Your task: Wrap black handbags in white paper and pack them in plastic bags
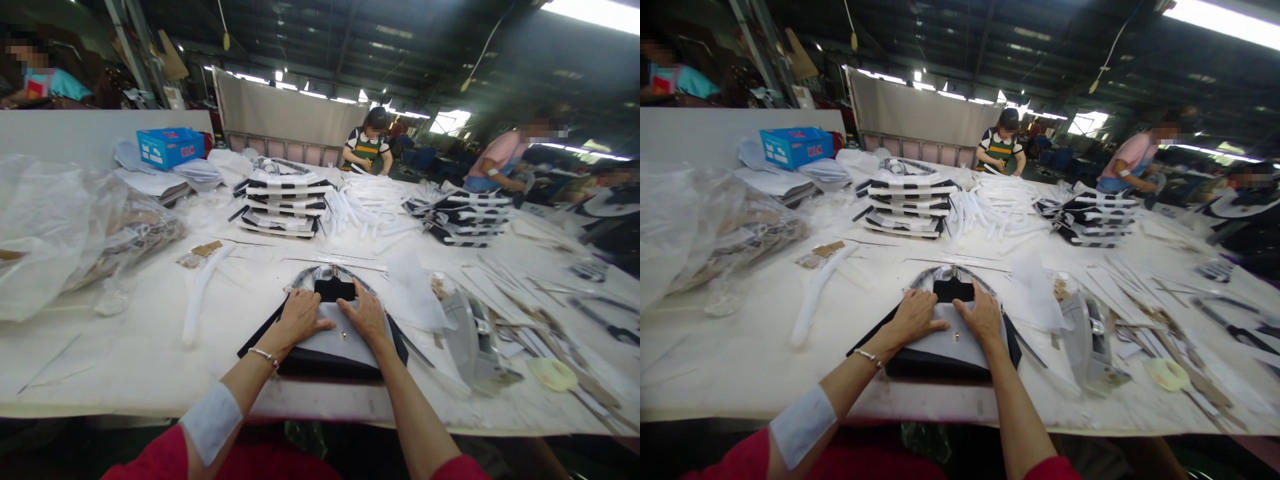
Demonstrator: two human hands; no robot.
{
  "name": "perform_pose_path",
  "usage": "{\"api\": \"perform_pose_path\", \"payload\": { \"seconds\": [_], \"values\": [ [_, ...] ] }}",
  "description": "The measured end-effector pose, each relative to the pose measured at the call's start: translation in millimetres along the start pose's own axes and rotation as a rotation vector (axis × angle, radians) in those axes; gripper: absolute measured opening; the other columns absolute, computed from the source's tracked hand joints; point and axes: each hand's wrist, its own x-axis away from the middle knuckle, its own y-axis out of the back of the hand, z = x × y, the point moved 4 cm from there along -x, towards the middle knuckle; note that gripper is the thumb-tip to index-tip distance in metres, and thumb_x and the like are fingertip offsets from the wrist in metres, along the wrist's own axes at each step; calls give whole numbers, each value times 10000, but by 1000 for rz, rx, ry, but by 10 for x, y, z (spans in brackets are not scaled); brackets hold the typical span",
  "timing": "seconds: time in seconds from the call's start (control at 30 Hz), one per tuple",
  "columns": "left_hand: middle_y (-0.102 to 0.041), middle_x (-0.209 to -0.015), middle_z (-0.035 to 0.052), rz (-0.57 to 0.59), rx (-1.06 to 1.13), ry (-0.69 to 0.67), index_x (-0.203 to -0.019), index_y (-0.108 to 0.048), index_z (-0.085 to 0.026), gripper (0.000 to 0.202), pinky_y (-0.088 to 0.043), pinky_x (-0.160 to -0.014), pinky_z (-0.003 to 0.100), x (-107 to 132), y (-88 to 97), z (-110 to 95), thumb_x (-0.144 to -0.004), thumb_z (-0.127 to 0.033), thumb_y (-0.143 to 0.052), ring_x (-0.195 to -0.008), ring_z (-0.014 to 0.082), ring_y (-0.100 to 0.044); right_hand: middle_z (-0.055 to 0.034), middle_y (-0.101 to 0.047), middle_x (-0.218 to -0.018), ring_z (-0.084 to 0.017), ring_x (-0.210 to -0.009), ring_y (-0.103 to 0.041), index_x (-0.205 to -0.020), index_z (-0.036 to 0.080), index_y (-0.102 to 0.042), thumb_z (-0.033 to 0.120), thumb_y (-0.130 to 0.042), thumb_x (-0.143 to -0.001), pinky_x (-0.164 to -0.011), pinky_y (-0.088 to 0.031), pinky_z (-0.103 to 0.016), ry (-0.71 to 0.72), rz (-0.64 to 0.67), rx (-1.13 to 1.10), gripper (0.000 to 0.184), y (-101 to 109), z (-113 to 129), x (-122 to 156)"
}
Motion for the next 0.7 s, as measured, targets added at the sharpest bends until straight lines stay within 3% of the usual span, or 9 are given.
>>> {"api": "perform_pose_path", "payload": {
  "seconds": [0.27, 0.4, 0.5, 0.6, 0.7],
  "values": [
    [-690, -850, 135, -49, -10, 73, -853, -665, -149, 669, -396, -884, 474, -17, -73, 35, -705, -796, -587, -906, 327, -618, -97, -700, -1101, -262, -982, -631, -1418, 161, -467, 421, -626, -792, -960, -441, -430, -21, -97, -171, 696, 67, -31, 1],
    [-672, -940, 142, -84, -13, 86, -957, -654, -124, 712, -389, -953, 487, 27, -53, 60, -653, -767, -671, -973, 336, -595, -71, -711, -1058, -237, -940, -635, -1151, 219, -662, 393, -607, -826, -923, -456, -401, 88, -57, -223, 373, 88, -26, 7],
    [-670, -981, 150, -44, 5, 27, -1014, -643, -112, 710, -320, -1072, 526, 69, -43, 87, -681, -738, -675, -1024, 330, -593, -51, -715, -945, -227, -947, -635, -925, 225, -686, 362, -603, -841, -943, -442, -395, 166, -42, -228, 180, 92, -19, 22],
    [-656, -1138, 171, 47, 9, -7, -1115, -619, -133, 699, -208, -1136, 605, 132, -6, 135, -731, -716, -647, -1195, 347, -532, -31, -719, -952, -219, -960, -638, -904, 234, -659, 298, -583, -842, -1032, -384, -439, 184, -32, -214, 117, 63, -23, 34],
    [-556, -1352, 197, 113, -35, 44, -1276, -543, -135, 785, -134, -1150, 646, 210, 115, 152, -731, -685, -673, -1355, 374, -392, -4, -722, -947, -209, -940, -643, -911, 248, -632, 246, -565, -829, -1114, -296, -479, 148, 1, -230, 105, 19, -34, 37]
  ]
}}
